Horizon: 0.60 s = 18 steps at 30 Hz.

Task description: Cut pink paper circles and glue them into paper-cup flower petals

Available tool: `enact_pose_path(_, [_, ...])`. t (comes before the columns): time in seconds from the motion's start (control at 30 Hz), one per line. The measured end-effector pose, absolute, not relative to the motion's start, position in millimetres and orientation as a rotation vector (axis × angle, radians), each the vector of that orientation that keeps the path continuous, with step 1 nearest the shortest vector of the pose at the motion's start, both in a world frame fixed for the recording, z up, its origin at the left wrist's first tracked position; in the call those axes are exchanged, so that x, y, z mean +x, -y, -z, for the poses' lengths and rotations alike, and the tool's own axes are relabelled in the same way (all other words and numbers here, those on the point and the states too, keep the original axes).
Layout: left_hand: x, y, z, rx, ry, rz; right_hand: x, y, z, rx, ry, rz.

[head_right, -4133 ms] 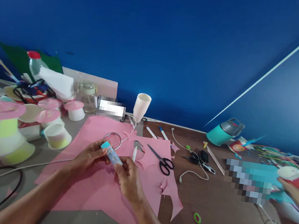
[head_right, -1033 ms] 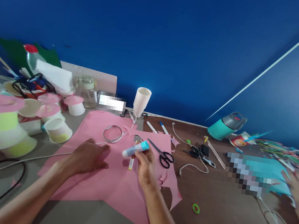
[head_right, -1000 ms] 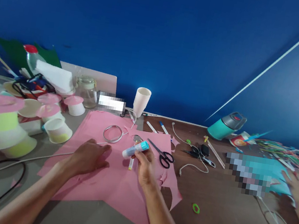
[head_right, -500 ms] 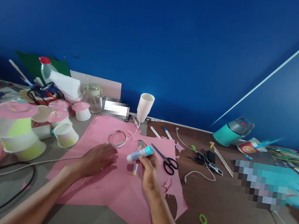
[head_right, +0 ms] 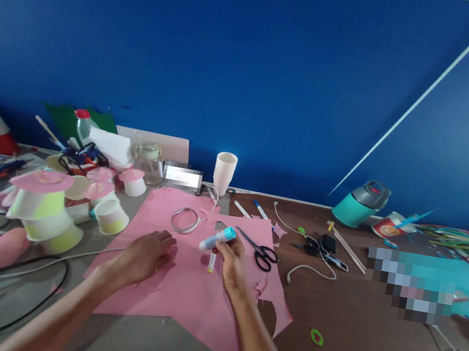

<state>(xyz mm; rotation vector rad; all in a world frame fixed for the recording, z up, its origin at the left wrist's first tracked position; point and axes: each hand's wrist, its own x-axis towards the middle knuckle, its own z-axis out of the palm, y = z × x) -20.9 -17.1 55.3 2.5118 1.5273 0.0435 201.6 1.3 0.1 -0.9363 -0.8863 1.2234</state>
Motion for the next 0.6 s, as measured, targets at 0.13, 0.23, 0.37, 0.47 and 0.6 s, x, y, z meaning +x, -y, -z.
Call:
enact_pose_path(0.13, [-30.5, 39.1, -56.4, 2.604, -1.556, -0.057, 200.8, -1.7, -3.5, -0.936, 0.882, -1.223])
enact_pose_path(0.23, [-35.9, 50.5, -48.8, 2.586, -1.565, -0.094, 200.8, -1.3, -6.5, -0.941, 0.869, -1.218])
enact_pose_path(0.37, [-40.1, 50.8, -28.2, 2.756, -1.342, -0.139, 200.4, -0.1, -8.6, -0.955, 0.871, -1.214])
enact_pose_path(0.47, [-42.1, 40.0, -17.3, 2.82, -1.154, -0.132, 199.5, 0.7, -9.3, -0.963, 0.872, -1.209])
enact_pose_path(0.6, [-43.3, 20.9, -20.9, 2.8, -0.97, -0.177, 199.9, 0.3, -10.5, -0.975, 0.886, -1.203])
